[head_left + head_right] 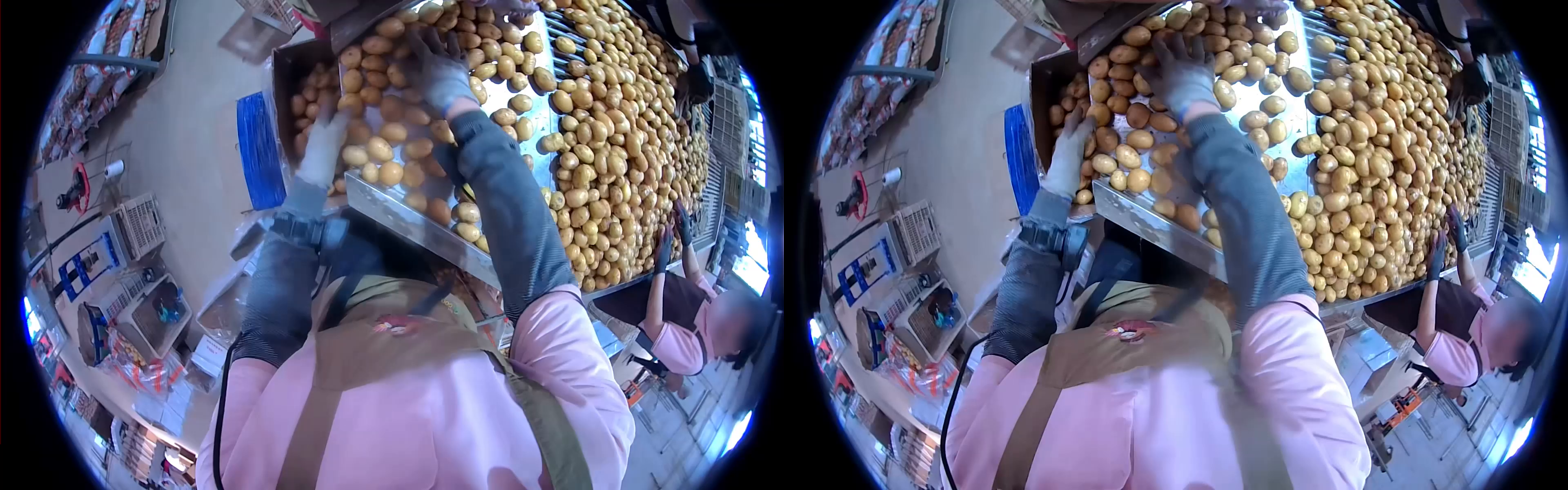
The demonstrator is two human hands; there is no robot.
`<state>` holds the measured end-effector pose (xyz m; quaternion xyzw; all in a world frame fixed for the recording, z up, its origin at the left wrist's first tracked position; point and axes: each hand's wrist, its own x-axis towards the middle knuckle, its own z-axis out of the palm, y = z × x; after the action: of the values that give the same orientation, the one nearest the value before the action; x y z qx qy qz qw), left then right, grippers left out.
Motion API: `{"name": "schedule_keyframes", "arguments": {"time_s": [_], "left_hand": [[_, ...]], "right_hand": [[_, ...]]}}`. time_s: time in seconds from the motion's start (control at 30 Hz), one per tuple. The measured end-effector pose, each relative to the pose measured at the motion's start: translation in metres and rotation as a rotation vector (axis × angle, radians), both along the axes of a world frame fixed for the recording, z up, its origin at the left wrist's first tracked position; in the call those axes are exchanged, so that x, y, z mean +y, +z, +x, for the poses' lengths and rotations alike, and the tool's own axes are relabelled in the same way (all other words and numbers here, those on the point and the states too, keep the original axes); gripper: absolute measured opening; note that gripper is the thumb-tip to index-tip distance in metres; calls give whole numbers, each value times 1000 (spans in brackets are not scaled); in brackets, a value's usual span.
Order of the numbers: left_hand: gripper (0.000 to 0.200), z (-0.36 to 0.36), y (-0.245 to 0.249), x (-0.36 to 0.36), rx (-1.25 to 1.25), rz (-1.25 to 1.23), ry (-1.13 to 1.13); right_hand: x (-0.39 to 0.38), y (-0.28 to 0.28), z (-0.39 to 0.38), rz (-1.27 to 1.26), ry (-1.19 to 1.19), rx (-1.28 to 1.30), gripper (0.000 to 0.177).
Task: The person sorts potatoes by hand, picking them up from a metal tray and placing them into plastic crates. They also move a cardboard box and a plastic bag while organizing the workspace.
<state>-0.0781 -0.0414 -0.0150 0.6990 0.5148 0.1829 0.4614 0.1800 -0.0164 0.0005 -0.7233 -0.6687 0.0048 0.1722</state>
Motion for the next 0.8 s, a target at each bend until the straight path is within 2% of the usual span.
{"name": "schedule_keyframes", "arguments": {"time_s": [0.03, 0.07, 0.1, 0.13, 0.2, 0.23, 0.3, 0.33, 0.37, 0.43, 0.47, 0.5, 0.53, 0.57, 0.6, 0.63, 0.67, 0.7, 0.77, 0.8], "left_hand": [[46, 2, -7, 7, 74, 183, -60], [41, 5, -13, 15, 156, 375, -100], [41, 7, -27, 23, 75, 206, -9], [42, 8, -47, 32, -11, 46, 87], [48, 16, -38, 31, -326, -347, 378], [47, 11, -21, 24, -260, -397, 349], [45, 3, 1, 20, -139, -478, 290], [42, 2, -11, 10, -485, -484, 317], [42, -2, -21, 5, -527, -511, 337], [44, 4, -1, 1, -612, -564, 371], [41, -1, -17, 5, -330, -143, 118], [38, -7, -32, 9, -19, 324, 1], [37, 13, 15, 20, -172, 5, 169], [37, 23, 40, 25, -320, -313, 340], [37, 15, 8, 31, -209, -159, 268], [37, 7, -23, 37, -91, 1, 212], [38, 11, -21, 38, -127, -81, 274], [38, 13, -20, 38, -163, -166, 329], [39, 14, -23, 28, -89, -120, 345], [40, 20, -17, 15, -30, -106, 384]], "right_hand": [[4, 10, -17, -104, -64, -59, 63], [-7, 3, -33, -102, 6, -92, 64], [-20, -3, -43, -90, 78, -134, 65], [-44, -1, -53, -138, 187, -65, 65], [-110, 14, -72, -245, 312, 68, 64], [-139, 24, -76, -296, 323, 133, 64], [-170, 48, -65, -356, 92, 103, 62], [-182, 41, -60, -258, -55, 86, 61], [-188, 30, -61, -277, -5, 89, 61], [-177, 34, -70, -314, 90, 96, 62], [-161, 29, -62, -251, 282, 149, 62], [-130, 37, -52, -346, 317, 163, 57], [-101, 16, -32, -332, 259, 70, 51], [-78, 8, -6, -98, 99, 191, 32], [-45, 1, 24, 104, 36, -41, 32], [-20, -11, 45, 55, -93, -67, 40], [-7, -30, 44, 32, -155, -243, 52], [-3, -34, 26, -14, -168, -223, 57], [-26, -35, -11, -29, 40, -9, 59], [-49, 0, -31, -213, 149, -222, 59]]}}
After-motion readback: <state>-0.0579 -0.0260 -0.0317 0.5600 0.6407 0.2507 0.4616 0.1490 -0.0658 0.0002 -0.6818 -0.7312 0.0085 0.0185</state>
